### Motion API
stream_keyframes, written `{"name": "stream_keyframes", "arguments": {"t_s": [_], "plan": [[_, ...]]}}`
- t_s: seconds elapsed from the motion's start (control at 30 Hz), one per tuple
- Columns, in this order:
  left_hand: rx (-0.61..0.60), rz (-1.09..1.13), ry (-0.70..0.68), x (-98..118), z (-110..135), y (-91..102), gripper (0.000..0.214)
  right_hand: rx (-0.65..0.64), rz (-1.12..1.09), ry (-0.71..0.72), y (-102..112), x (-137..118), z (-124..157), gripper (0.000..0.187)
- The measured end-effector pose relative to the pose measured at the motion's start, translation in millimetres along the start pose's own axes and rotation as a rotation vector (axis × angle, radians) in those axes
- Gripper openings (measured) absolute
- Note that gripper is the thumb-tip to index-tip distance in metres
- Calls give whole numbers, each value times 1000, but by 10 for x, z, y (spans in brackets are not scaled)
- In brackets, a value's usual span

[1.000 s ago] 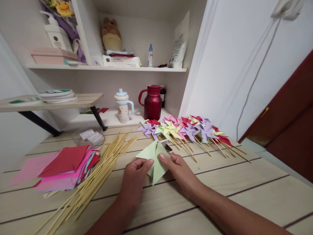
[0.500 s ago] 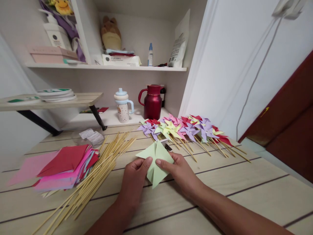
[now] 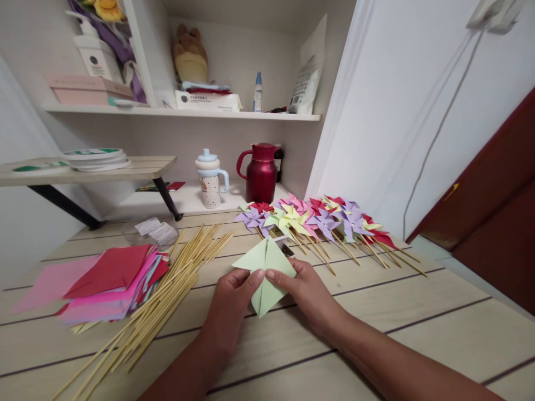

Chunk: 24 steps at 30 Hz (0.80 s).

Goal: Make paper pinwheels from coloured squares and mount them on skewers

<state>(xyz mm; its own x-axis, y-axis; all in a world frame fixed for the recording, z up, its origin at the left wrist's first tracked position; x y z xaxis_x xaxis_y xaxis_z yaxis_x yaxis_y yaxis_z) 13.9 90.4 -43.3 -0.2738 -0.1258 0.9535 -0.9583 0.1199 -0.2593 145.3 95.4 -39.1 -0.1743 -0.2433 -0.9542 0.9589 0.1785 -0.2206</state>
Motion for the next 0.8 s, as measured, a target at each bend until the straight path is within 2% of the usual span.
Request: {"name": "stream_keyframes", "arguments": {"t_s": [0.13, 0.37, 0.67, 0.8], "plan": [[31, -36, 9, -21, -5, 52, 32, -4, -2, -11, -12, -5, 2, 28], [-64, -29, -23, 4, -25, -15, 32, 39, -26, 2, 43, -1, -21, 29], [23, -106, -23, -5, -10, 36, 24, -2, 7, 2, 13, 16, -3, 27], [102, -82, -3, -28, -30, 82, 24, 3, 59, 47, 16, 7, -6, 29]]}}
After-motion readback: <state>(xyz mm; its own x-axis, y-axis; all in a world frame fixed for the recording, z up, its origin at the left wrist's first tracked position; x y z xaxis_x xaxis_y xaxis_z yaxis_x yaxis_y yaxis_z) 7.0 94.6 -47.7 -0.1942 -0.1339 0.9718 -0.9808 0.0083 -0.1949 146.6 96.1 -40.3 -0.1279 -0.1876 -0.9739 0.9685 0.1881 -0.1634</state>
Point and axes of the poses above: each hand's wrist, its own z-axis away from the middle knuckle, its own y-axis out of the back of the hand, x = y × z, the point moved 6 cm from there along -z, towards the middle knuckle, and after that the axes turned 14 degrees about -y, right-handed, at the moved point
